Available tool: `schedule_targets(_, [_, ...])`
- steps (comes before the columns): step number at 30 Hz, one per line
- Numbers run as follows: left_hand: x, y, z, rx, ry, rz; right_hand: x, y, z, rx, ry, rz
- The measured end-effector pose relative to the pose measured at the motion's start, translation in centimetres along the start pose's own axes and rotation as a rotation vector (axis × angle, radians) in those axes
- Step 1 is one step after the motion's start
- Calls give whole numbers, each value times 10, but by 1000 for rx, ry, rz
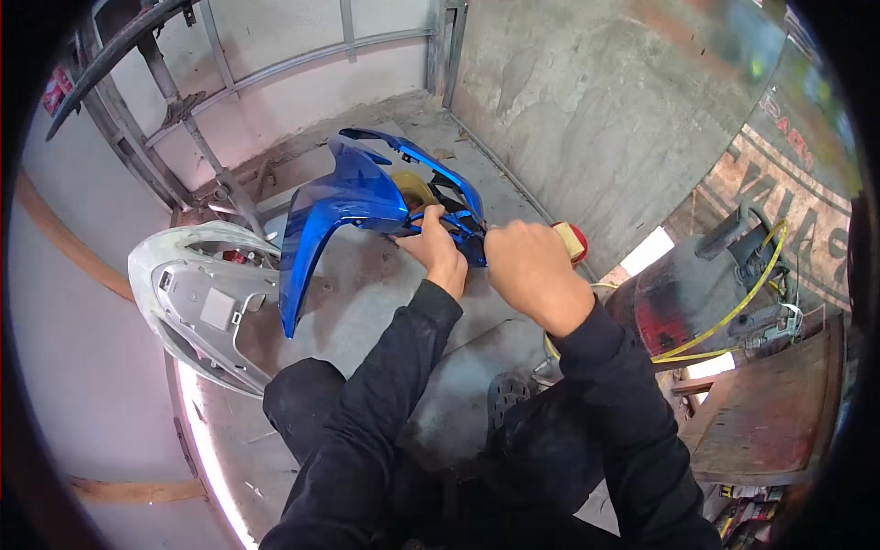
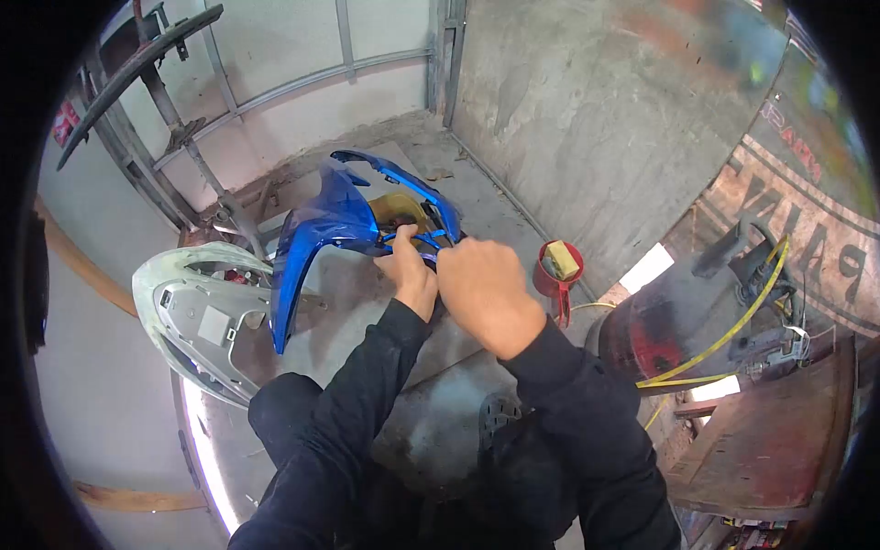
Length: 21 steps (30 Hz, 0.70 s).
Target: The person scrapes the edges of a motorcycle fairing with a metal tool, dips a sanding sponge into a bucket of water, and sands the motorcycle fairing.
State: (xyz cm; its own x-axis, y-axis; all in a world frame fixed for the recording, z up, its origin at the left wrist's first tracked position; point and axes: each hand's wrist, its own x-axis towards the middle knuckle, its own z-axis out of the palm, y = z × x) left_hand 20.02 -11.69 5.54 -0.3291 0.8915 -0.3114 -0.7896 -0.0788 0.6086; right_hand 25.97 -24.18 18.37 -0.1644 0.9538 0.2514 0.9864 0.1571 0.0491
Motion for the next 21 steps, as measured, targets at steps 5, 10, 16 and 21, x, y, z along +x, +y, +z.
schedule_targets(5, [10,-15,-11,6,-58,-3,0,-8,31,-21,103,71])
schedule_targets(10, [6,-8,-5,4,-69,25,-12,-8,37,-21,118,72])
schedule_targets(16, [-6,-5,-1,57,-16,88,-9,-10,35,-23,115,75])
schedule_targets(21, [-8,-5,-2,18,-36,38,-3,-1,30,27,126,39])
